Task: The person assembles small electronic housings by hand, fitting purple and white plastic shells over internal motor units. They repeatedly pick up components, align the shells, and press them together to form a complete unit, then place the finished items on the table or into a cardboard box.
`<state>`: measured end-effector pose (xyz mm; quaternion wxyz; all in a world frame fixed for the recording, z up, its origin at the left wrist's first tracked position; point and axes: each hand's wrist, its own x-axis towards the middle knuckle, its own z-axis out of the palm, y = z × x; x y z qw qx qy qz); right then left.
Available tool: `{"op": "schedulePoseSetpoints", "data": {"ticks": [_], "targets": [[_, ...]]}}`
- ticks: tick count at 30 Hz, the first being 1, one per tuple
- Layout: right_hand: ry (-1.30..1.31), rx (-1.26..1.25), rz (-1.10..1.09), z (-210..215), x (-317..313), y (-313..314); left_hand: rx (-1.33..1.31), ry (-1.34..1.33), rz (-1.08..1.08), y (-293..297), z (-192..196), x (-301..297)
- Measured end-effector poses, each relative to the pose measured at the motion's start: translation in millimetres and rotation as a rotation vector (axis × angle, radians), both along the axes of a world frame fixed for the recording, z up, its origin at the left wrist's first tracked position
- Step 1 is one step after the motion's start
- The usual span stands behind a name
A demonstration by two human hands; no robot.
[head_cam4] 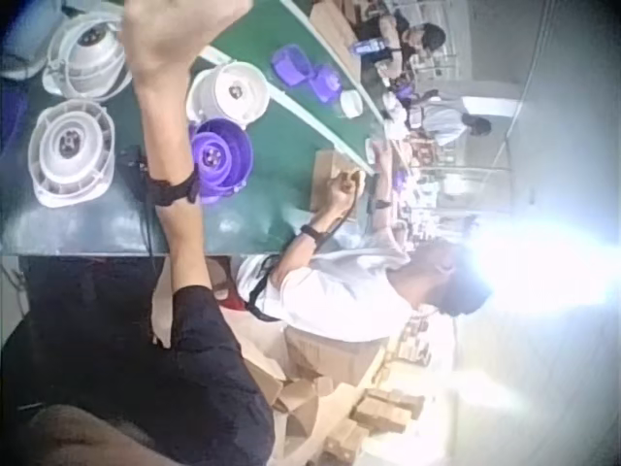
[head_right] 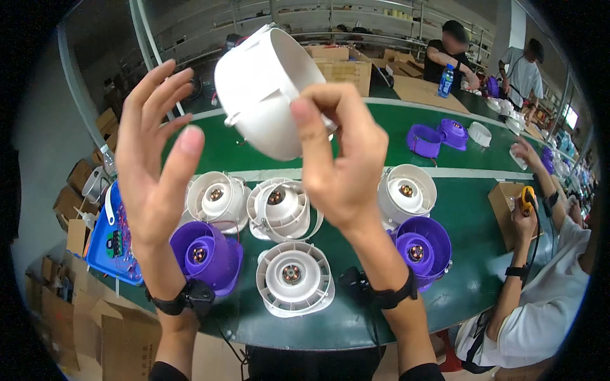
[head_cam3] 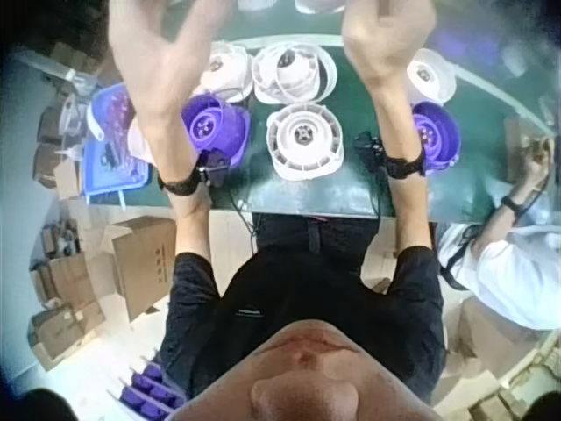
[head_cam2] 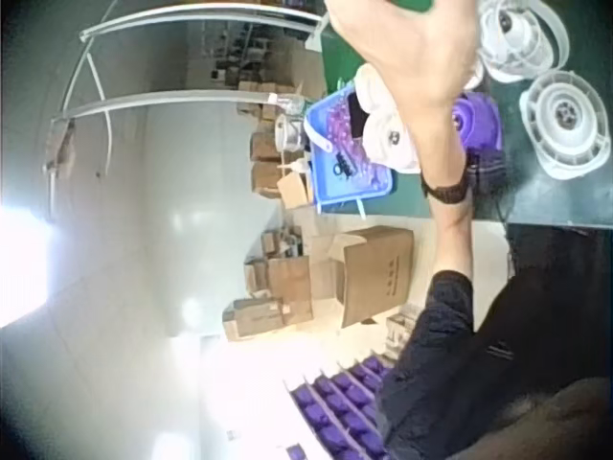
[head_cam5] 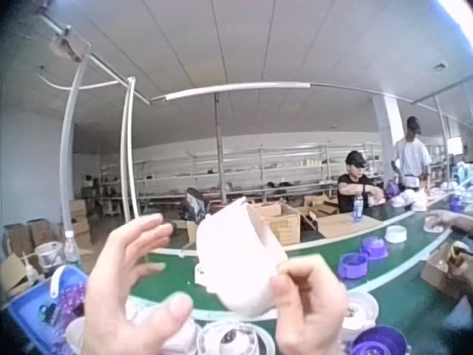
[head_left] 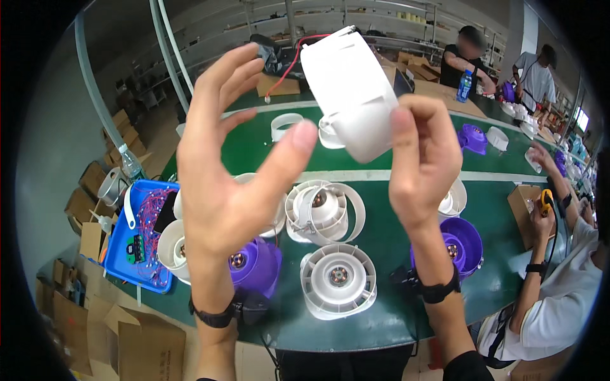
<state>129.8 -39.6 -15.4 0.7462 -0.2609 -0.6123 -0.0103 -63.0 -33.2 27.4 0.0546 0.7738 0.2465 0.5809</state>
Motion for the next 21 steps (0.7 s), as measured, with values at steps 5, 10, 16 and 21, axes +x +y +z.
{"op": "schedulePoseSetpoints", "data": {"ticks": [5, 10, 16, 21], "targets": [[-0.022, -0.022, 0.222, -4.2, -12.6, -2.9, -0.195, -0.101, -0.304, 37.2, -17.2, 2.8], [0.03, -0.148, 0.334, -9.8, -14.1, 2.3, -0.189, -0.076, -0.387, 42.0, -24.0, 0.7], [0.083, -0.287, 0.249, -8.5, -19.8, 0.7, -0.345, 0.032, -0.343, 31.9, -23.9, -1.9], [0.027, -0.282, 0.083, -8.0, -16.5, 1.3, -0.382, 0.078, -0.326, 30.3, -26.4, 9.9]]}}
